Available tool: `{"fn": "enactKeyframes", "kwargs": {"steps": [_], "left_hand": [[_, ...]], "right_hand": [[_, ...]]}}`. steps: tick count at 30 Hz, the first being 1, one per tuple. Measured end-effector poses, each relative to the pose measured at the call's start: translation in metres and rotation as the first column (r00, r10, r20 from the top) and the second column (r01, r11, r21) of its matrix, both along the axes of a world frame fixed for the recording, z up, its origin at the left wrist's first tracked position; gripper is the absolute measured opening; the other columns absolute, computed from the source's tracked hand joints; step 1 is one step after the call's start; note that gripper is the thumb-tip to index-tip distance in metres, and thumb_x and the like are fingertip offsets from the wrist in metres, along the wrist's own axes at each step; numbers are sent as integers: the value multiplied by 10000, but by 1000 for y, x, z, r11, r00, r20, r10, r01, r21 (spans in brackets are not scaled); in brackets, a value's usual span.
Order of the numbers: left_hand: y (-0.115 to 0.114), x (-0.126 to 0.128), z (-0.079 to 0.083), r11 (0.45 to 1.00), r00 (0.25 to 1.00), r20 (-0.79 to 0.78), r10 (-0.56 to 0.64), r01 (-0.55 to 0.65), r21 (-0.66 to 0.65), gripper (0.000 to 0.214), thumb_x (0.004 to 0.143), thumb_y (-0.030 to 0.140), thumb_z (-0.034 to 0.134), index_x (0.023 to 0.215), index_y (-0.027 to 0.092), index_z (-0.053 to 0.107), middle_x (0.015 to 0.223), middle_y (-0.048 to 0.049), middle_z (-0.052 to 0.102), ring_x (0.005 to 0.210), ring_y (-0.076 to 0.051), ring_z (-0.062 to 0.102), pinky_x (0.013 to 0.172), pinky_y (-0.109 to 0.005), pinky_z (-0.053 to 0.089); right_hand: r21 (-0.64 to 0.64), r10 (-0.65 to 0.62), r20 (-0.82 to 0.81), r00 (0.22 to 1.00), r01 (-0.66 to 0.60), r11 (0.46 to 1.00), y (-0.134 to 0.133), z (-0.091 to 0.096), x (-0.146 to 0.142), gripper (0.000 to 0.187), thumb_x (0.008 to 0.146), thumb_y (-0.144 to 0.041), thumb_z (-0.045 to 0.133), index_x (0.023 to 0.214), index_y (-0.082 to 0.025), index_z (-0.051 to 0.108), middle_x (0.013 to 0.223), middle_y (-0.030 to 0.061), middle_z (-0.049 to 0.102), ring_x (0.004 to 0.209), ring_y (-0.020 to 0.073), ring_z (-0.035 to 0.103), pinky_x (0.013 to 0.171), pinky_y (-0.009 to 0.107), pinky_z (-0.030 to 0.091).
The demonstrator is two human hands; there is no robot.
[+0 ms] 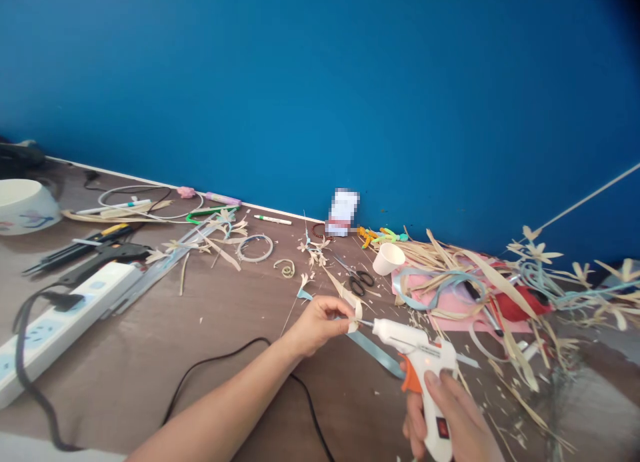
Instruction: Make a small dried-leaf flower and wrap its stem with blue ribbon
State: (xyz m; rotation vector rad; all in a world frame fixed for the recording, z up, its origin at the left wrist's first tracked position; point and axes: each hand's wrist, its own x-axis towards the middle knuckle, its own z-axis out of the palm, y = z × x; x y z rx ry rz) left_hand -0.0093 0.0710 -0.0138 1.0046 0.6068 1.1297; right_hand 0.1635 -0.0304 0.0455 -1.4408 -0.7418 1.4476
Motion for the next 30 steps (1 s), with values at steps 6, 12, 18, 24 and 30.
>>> {"fn": "enactKeyframes", "kwargs": {"steps": [6,12,18,24,30], "left_hand": [[1,0,-2,1000,1000,22,14,-14,-17,149,522,203,767,592,129,658,597,-6,626,579,-97,517,588,-217,378],[-1,1,0,999,999,42,-24,26,-37,138,542,208,757,600,132,657,609,-13,645,592,-111,552,608,-231,403],[-1,1,0,998,999,12,-39,39,-42,142,551,224,752,597,128,658,589,-14,641,569,-107,546,597,-230,400],[-2,1,1,998,999,22,-41,42,-54,151,535,223,761,591,132,655,595,-13,642,576,-106,549,602,-230,400],[-1,2,1,998,998,41,-37,39,-51,158,535,226,762,590,130,650,585,-10,636,576,-104,549,601,-227,403]], "right_hand": [[6,22,61,998,-23,1000,0,-7,5,418,698,-553,561,800,-149,528,391,-51,487,303,105,462,330,203,318],[-2,-26,-16,1000,26,1000,-3,1,2,366,703,-522,573,756,-164,523,381,-51,482,310,100,453,340,203,311],[21,-35,-13,999,35,999,-3,2,-2,334,721,-493,571,733,-167,503,381,-54,478,305,89,443,338,189,293],[24,-3,27,1000,2,1000,0,-2,1,367,711,-514,570,778,-157,512,383,-53,479,305,100,453,317,191,292],[37,5,39,999,-6,999,2,-3,3,387,697,-536,576,762,-160,511,384,-57,477,299,97,451,324,192,291]]}}
